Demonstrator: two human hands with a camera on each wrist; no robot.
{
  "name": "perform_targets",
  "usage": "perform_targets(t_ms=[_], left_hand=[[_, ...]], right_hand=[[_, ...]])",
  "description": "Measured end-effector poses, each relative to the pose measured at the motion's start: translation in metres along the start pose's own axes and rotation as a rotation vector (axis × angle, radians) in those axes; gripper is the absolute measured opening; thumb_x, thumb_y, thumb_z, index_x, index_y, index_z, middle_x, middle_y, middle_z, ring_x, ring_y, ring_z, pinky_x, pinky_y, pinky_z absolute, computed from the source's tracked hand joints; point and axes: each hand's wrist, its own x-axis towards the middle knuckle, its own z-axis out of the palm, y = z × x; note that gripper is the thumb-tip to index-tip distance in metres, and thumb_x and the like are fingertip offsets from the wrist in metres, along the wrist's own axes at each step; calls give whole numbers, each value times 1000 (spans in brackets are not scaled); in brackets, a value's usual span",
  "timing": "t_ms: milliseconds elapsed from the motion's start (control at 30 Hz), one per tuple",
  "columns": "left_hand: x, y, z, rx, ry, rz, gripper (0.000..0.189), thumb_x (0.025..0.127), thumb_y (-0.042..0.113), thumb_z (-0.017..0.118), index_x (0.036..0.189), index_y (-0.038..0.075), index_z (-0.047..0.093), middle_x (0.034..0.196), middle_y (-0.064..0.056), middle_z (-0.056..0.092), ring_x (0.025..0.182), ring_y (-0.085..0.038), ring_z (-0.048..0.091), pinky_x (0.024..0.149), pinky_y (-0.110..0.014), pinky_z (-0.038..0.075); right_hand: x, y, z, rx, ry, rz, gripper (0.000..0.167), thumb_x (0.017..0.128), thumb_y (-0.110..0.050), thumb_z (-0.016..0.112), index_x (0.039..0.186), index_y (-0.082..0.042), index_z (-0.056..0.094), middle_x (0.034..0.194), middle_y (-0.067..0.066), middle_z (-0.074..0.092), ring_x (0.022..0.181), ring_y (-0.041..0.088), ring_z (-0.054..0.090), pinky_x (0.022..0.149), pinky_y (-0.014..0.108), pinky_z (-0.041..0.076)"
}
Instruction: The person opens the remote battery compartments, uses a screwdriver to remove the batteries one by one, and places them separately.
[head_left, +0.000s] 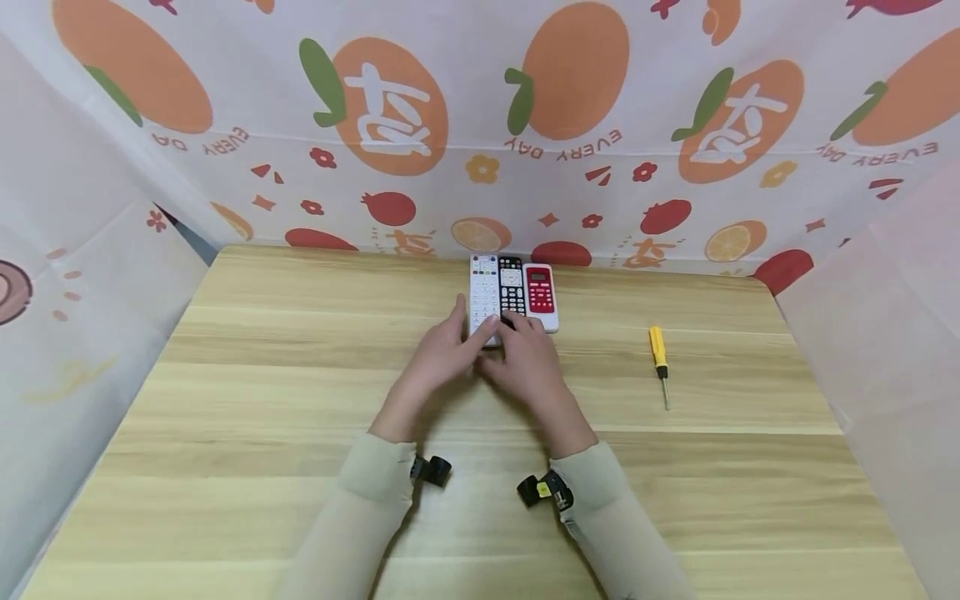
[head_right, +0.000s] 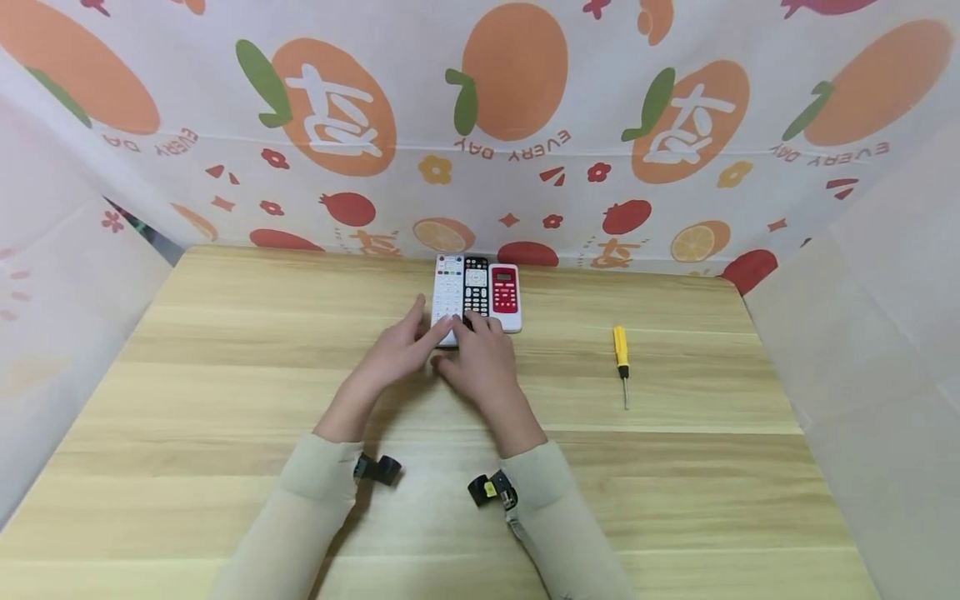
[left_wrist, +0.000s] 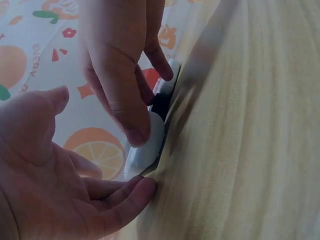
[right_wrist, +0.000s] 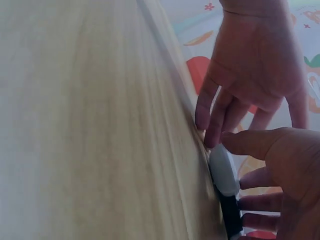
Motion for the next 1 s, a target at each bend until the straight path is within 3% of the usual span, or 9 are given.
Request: perform_targets(t_ms=[133,267,433,567,733,900,1000], left_hand=[[-3,2,1,-1,-15,10,96,96,70,39,159,5,9,154,-24,37,137,-39,45,110,-53,38],[-5,3,3,-23,-7,21,92,98,66,41,159,5,11,155,-24,36,139,-39,43,110,-53,38],[-5,4,1,-90,29,57,86,100,56,47,159,3,15,150,-24,45,136,-37,46,109,-53,39],[-6,4,-2,-121,41,49,87,100,52,50,157,-3,14,142,-28,50,130,-37,50,109,-52,39],[-5,8,-3,-111,56,67,86,100,51,51,155,-5,18,134,-31,52,128,-39,49,107,-52,40],[-8,15,-1,-107,30,98,82,100,50,52,155,-3,23,129,-26,56,114,-31,58,90,-42,52],[-10,17,1,-108,18,112,80,100,49,53,155,-2,25,122,-24,57,92,-27,61,73,-34,52]], right_hand=[[-3,-5,0,-30,-17,-12,69,87,-52,70,143,-14,56,154,9,43,139,34,39,111,53,35],[-6,-8,0,-26,4,-39,69,85,-48,74,142,-13,57,152,7,47,139,33,41,111,52,35],[-9,-12,1,-1,51,-84,65,82,-45,78,136,-12,61,141,5,59,131,30,47,108,47,38],[-9,-13,4,29,45,-95,62,82,-43,79,131,-10,63,129,6,66,123,28,51,105,43,41],[-9,-13,3,80,56,-89,72,82,-38,80,143,-10,53,123,11,69,113,30,60,99,43,46],[-10,-12,1,112,52,-59,80,84,-30,79,153,-14,40,129,15,66,106,32,67,89,46,53],[-11,-12,1,107,50,-43,77,85,-28,77,153,-17,41,133,15,64,107,33,67,88,47,54]])
